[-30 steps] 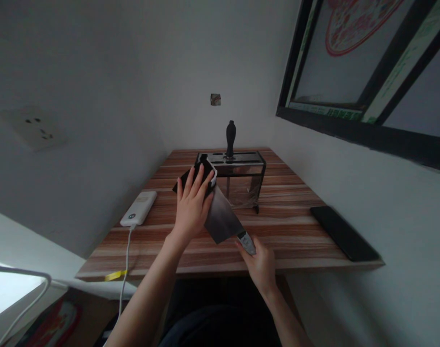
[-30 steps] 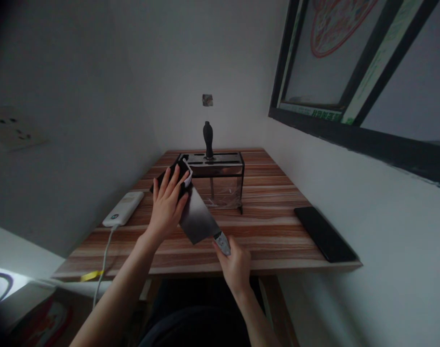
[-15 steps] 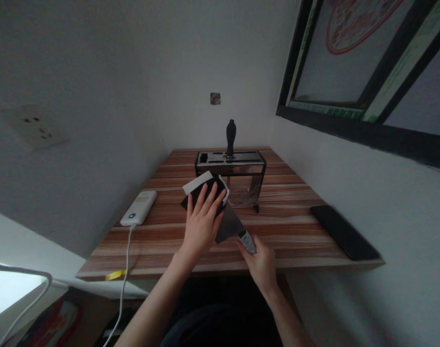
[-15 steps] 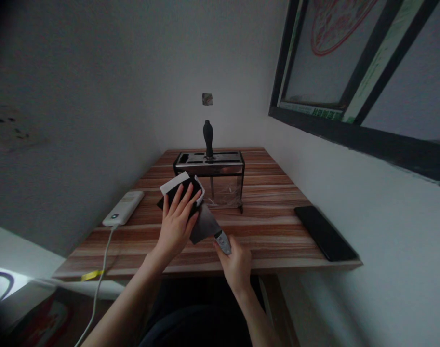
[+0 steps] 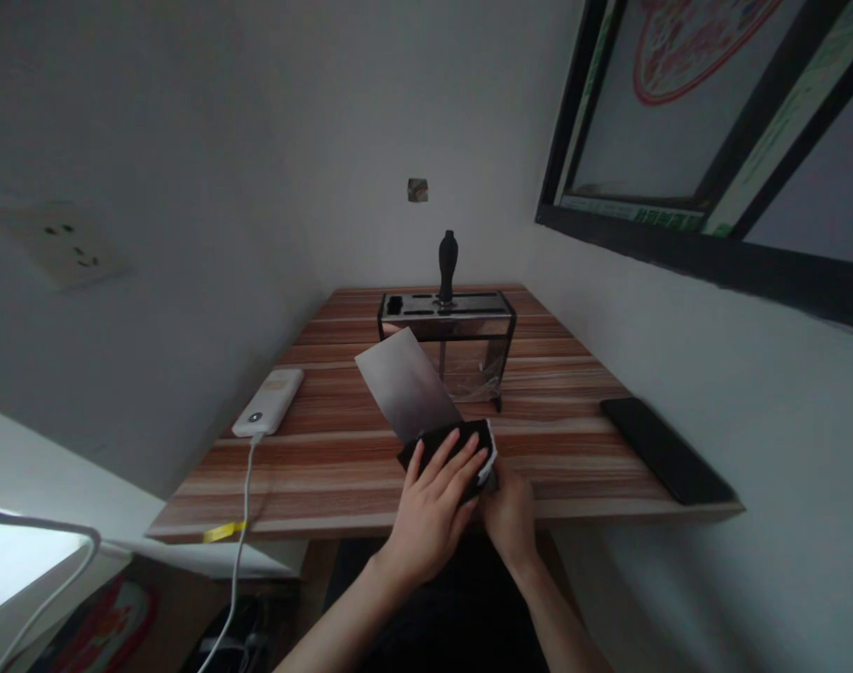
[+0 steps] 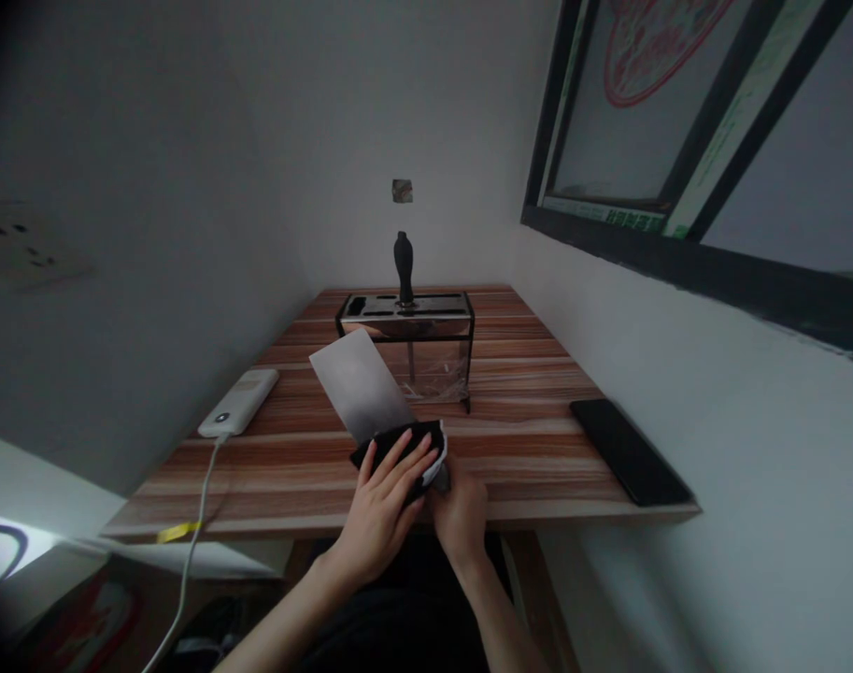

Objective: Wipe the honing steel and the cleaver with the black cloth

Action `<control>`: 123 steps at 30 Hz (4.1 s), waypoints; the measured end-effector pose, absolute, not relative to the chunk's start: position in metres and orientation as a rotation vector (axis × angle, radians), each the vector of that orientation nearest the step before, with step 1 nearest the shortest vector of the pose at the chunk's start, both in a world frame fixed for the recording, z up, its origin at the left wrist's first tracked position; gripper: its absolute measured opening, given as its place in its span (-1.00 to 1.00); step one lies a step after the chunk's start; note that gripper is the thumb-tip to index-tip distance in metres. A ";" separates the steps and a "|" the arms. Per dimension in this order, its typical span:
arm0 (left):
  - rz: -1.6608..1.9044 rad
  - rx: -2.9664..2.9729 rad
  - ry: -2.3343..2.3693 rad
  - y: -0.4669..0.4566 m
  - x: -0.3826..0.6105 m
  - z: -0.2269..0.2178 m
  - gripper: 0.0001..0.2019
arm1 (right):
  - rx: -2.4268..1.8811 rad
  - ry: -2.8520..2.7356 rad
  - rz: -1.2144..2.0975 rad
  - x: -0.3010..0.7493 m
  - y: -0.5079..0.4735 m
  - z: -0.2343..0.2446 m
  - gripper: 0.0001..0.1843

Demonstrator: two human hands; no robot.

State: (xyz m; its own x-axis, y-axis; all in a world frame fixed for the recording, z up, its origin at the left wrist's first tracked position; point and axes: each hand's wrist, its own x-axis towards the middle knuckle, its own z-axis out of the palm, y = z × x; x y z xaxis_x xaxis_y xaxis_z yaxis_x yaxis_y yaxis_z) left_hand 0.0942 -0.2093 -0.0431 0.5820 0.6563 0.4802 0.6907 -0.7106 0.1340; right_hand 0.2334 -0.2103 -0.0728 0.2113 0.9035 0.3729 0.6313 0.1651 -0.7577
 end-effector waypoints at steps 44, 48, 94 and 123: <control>-1.005 -2.270 -1.403 -0.122 0.056 0.033 -0.52 | -1.595 -1.547 0.170 0.230 -0.209 -0.078 -0.58; -1.049 -2.232 -1.438 -0.121 0.058 0.035 -0.52 | -1.590 -1.546 0.182 0.231 -0.209 -0.081 -0.59; -0.852 -2.610 -1.255 -0.206 0.099 -0.043 -0.46 | -1.546 -1.530 0.292 0.233 -0.209 -0.077 -0.71; -1.134 -2.240 -1.380 -0.120 0.046 0.037 -0.55 | -1.582 -1.573 0.110 0.231 -0.210 -0.078 -0.58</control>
State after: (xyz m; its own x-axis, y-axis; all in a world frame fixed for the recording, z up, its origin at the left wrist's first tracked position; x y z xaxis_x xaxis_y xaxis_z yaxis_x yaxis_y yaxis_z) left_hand 0.0462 -0.1203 0.0375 0.2373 0.6311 0.7386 0.8471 -0.5065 0.1607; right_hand 0.2308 -0.2102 -0.0775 0.1947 0.8448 0.4984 0.7669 0.1857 -0.6143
